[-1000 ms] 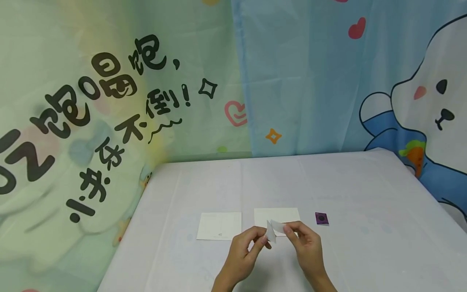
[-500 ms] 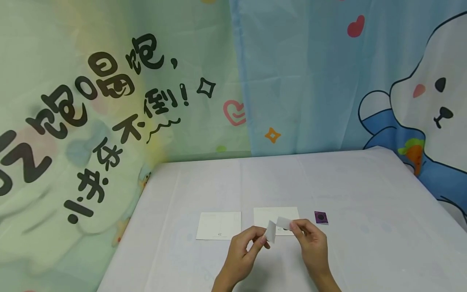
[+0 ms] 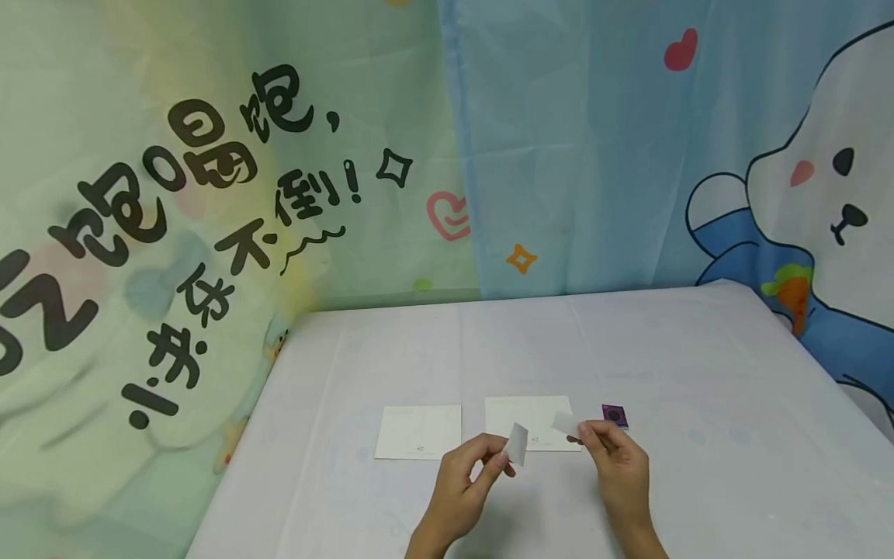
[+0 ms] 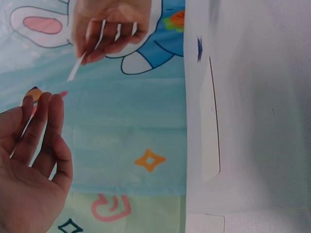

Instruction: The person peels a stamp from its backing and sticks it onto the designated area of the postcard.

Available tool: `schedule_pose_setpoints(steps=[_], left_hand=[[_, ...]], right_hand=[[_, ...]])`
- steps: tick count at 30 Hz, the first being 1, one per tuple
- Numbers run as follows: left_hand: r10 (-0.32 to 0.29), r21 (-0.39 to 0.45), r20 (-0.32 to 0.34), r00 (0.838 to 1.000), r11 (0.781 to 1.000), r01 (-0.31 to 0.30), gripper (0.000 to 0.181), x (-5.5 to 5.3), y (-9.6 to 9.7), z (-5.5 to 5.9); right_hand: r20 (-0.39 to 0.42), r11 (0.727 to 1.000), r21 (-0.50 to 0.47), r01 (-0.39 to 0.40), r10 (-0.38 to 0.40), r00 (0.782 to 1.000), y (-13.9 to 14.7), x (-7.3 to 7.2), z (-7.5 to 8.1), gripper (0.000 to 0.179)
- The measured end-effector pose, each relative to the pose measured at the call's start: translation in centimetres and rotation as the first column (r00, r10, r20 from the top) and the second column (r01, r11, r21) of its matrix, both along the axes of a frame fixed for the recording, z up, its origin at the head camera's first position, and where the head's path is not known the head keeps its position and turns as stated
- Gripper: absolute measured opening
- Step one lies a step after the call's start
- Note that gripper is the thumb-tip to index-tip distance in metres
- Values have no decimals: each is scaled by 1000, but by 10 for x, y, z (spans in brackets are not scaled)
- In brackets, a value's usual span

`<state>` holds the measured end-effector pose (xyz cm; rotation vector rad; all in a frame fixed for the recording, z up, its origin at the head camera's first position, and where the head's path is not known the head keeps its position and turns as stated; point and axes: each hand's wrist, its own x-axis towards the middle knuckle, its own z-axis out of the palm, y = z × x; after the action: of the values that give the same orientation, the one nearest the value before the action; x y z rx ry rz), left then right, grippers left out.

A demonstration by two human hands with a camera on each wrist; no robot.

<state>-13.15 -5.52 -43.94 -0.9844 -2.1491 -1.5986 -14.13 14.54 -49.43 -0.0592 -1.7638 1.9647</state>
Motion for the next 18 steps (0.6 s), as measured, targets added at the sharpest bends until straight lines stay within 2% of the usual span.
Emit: schedule_pose_setpoints(steps=[4, 6, 8, 10, 13, 18], left_hand=[[5, 4, -4, 1000, 1000, -4, 12, 0, 0, 2], [8, 3, -6, 1000, 1000, -8, 13, -2, -1, -3], [11, 2, 6, 1000, 1000, -11, 13, -4, -1, -11], [13, -2, 24, 1000, 1000, -13, 13, -7, -2, -20], [14, -11, 32, 999, 1000, -13, 13, -10, -3, -31], [8, -7, 20, 1000, 1000, -8, 12, -12, -4, -34]], right_hand=[[30, 999, -16, 39, -38, 999, 13, 0, -8, 11], [39, 998, -22, 54, -53, 998, 21, 0, -13, 10], [77, 995, 24, 95, -97, 992, 27, 2, -16, 11], [129, 987, 82, 138, -148, 981, 34, 4, -20, 12], [210, 959, 203, 198, -240, 948, 44, 7, -25, 16], [245, 909, 318, 268, -352, 903, 62, 9, -37, 16]])
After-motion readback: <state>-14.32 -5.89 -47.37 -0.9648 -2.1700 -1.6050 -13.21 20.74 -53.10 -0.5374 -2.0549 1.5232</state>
